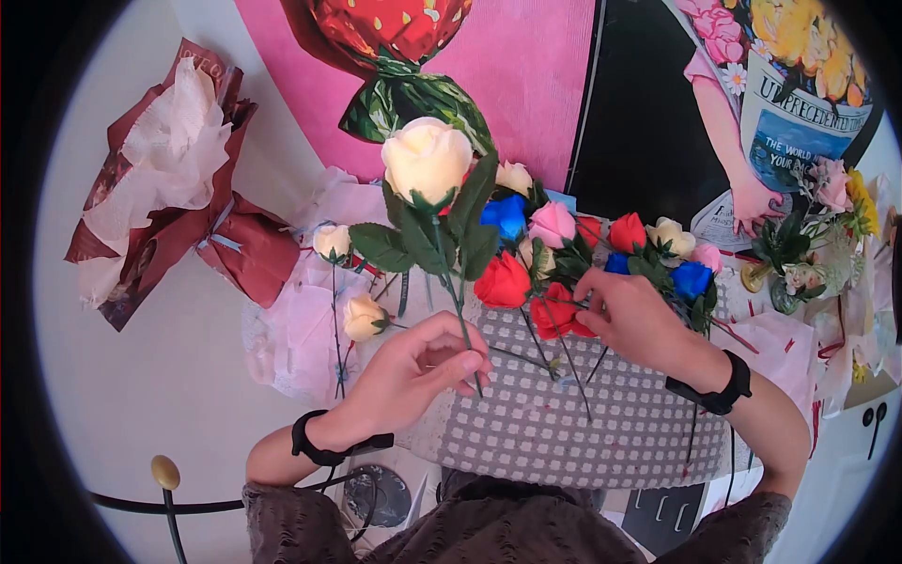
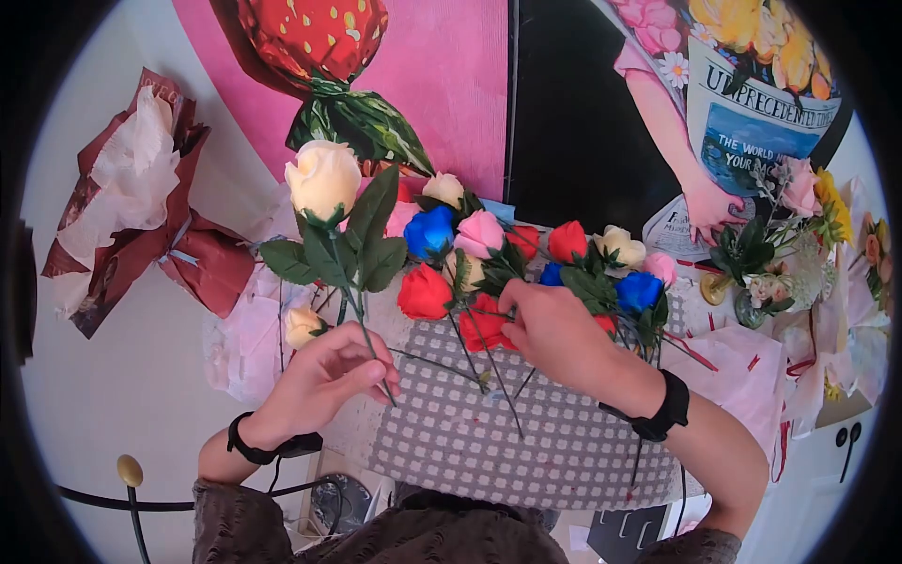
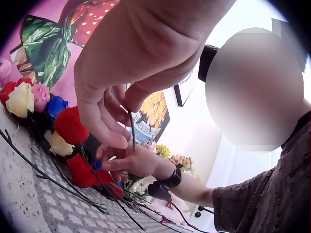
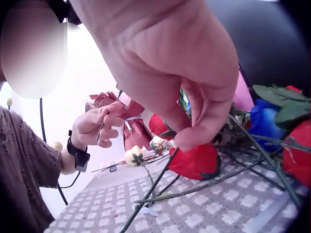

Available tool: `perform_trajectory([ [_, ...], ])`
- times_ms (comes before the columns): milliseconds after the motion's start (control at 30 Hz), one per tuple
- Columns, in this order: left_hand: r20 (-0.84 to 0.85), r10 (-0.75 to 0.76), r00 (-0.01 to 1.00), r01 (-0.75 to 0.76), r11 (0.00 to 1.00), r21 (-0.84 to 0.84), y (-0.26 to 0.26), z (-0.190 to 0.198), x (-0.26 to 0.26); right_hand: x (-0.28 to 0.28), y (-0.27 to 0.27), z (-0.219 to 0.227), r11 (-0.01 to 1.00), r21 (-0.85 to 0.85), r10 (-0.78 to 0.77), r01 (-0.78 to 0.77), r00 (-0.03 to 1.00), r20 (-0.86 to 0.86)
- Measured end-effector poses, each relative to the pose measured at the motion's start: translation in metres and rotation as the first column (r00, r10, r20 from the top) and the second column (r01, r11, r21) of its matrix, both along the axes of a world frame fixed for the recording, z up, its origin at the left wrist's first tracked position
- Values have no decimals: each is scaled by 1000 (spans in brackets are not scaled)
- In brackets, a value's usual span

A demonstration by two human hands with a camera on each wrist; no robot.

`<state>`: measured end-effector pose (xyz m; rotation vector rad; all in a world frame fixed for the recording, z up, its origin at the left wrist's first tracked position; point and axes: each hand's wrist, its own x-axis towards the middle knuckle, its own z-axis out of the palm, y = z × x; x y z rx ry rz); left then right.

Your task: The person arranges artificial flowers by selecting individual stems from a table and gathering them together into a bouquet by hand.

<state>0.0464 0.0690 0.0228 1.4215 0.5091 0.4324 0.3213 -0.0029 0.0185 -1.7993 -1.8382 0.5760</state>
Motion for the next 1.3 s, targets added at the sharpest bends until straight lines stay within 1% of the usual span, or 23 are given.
perform_trajectory([
  [33, -11, -9, 1000, 9, 1000, -14, 1, -1, 2, -2, 2, -1, 997, 48, 50, -55, 994, 98],
  [67, -23, -18, 1000, 18, 999, -27, 2, -2, 4, -6, 0, -2, 997, 51, 50, -55, 994, 98],
  [167, -72, 14, 997, -14, 1000, 2, 0, -1, 8, -24, -10, -5, 996, -64, 81, -67, 966, 245],
  [300, -46, 24, 999, -26, 999, -34, 0, -4, 8, -25, -14, -17, 989, -73, 146, -130, 947, 285],
  [367, -51, 63, 997, -64, 998, -4, -2, -1, 4, -21, -12, 4, 986, -111, 135, -123, 986, 102],
  [400, -47, 67, 997, -67, 998, 0, -2, -1, 1, -20, -14, 14, 986, -107, 137, -126, 985, 106],
  [433, -8, 102, 995, -101, 995, 22, -3, -2, -5, -17, -15, 24, 981, -181, 43, -74, 985, -167],
  [467, 31, 138, 990, -139, 989, 42, -3, -2, -11, -14, -17, 31, 963, -265, -71, -47, 905, -419],
  [500, 34, 146, 989, -148, 988, 47, -3, -1, -16, -7, -18, 33, 949, -299, -96, -102, 807, -582],
  [533, 30, 163, 986, -164, 985, 47, -3, 2, -22, -4, -19, 36, 950, -292, -82, -113, 809, -582],
  [600, 24, 197, 980, -198, 979, 55, -5, 4, -32, -1, -21, 36, 966, -246, -152, -81, 589, -794],
  [667, -36, 172, 984, -170, 984, 45, -5, 0, -37, -2, -19, 22, 962, -251, -140, -109, 594, -792],
  [767, -37, 184, 982, -185, 983, -16, -6, -10, -37, -15, -14, 0, 969, -209, -125, -134, 463, -877],
  [867, -8, 160, 987, -160, 987, -11, -7, -18, -33, -36, -3, -3, 963, -201, -97, -177, 468, -878],
  [900, -7, 165, 986, -165, 986, -8, -8, -19, -31, -43, 3, -4, 961, -205, -83, -185, 517, -852],
  [933, 2, 162, 987, -162, 986, -37, -9, -20, -28, -49, 11, -3, 961, -204, -80, -187, 517, -852],
  [1000, 10, 156, 988, -156, 986, -65, -11, -21, -24, -59, 24, -1, 965, -189, -15, -184, 679, -734],
  [1033, -4, 154, 988, -154, 986, -63, -11, -22, -23, -61, 27, 0, 965, -187, -13, -184, 678, -735],
  [1100, -20, 163, 986, -164, 985, -52, -12, -24, -25, -66, 35, 1, 950, -227, 90, -216, 882, -463],
  [1133, -16, 165, 986, -166, 985, -56, -13, -26, -28, -65, 35, 4, 949, -218, 105, -229, 878, -466],
  [1200, -14, 183, 983, -183, 982, -53, -13, -25, -39, -50, 30, 17, 955, -124, 257, -271, 959, -116],
  [1267, -85, 186, 979, -192, 979, -65, -13, -21, -51, -36, 18, 25, 970, -194, 140, -144, 989, -38],
  [1300, -82, 191, 978, -197, 978, -66, -11, -20, -57, -28, 12, 23, 969, -195, 145, -149, 989, -36],
])
